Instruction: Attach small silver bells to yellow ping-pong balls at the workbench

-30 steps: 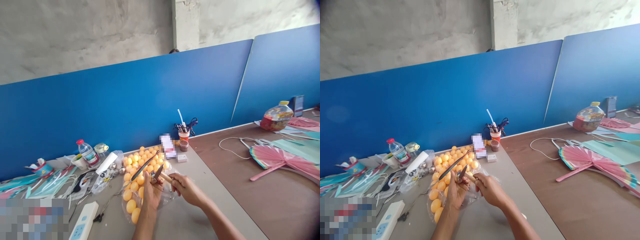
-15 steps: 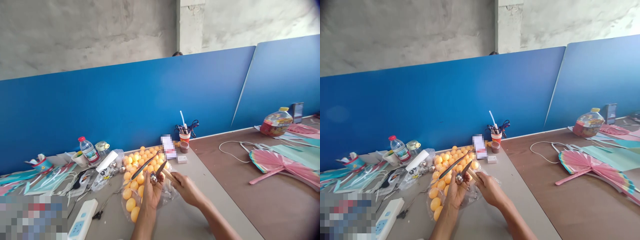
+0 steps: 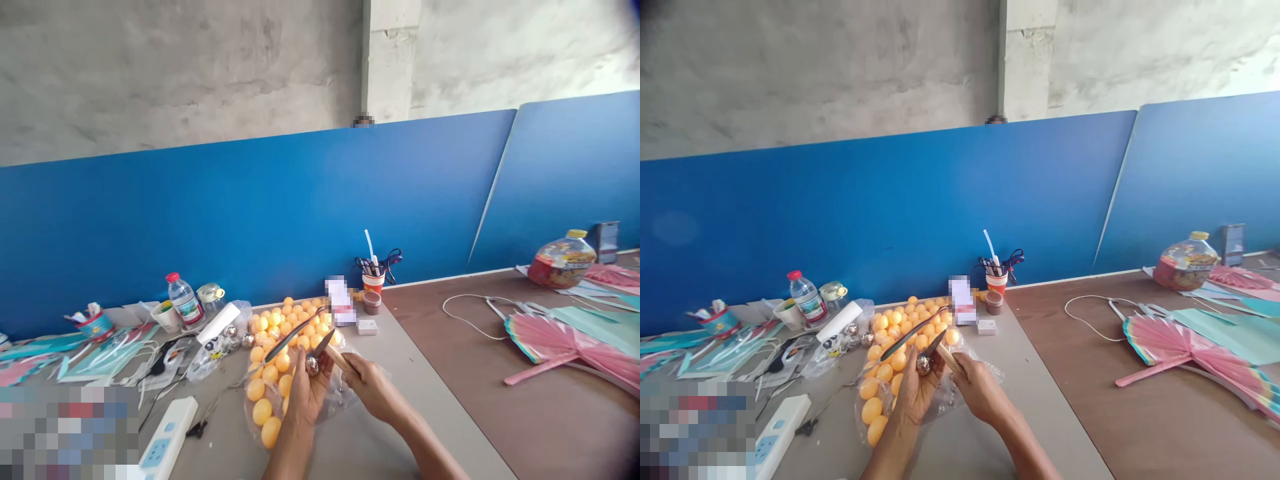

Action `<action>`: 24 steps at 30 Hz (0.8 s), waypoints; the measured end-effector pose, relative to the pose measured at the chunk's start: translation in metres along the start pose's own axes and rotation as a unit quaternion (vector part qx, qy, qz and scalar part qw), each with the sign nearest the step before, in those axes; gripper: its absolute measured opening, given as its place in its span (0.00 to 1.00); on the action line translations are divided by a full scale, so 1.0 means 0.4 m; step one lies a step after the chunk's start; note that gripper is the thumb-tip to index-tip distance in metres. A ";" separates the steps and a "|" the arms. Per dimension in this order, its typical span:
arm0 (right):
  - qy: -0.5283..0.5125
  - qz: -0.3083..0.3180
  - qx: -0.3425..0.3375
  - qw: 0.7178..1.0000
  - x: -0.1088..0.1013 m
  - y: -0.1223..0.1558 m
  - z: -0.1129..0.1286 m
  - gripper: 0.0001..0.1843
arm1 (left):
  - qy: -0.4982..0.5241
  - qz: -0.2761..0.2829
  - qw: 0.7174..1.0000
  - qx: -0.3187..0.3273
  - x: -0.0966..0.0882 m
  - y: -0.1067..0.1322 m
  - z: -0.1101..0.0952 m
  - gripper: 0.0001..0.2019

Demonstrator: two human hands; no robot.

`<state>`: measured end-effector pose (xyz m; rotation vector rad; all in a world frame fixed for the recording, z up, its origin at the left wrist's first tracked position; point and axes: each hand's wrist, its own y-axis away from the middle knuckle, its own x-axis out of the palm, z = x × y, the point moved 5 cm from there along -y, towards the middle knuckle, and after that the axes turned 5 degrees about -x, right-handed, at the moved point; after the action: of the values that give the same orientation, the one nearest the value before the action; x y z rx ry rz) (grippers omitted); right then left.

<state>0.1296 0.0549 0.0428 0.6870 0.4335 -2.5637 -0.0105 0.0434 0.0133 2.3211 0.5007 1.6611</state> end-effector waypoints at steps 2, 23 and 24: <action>-0.007 -0.002 0.007 1.000 0.002 -0.005 -0.008 0.08 | -0.002 -0.006 1.000 -0.002 -0.004 0.000 0.000 0.07; 0.040 -0.083 0.005 0.996 0.020 0.019 0.015 0.11 | -0.013 0.018 0.999 0.025 -0.005 -0.018 -0.012 0.05; 0.033 -0.100 0.004 0.994 0.009 0.025 0.014 0.13 | -0.017 0.026 0.999 0.016 -0.005 -0.020 -0.008 0.05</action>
<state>0.1293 0.0429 0.0438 0.7665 0.5385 -2.7363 -0.0151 0.0499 0.0095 2.4010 0.4666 1.6457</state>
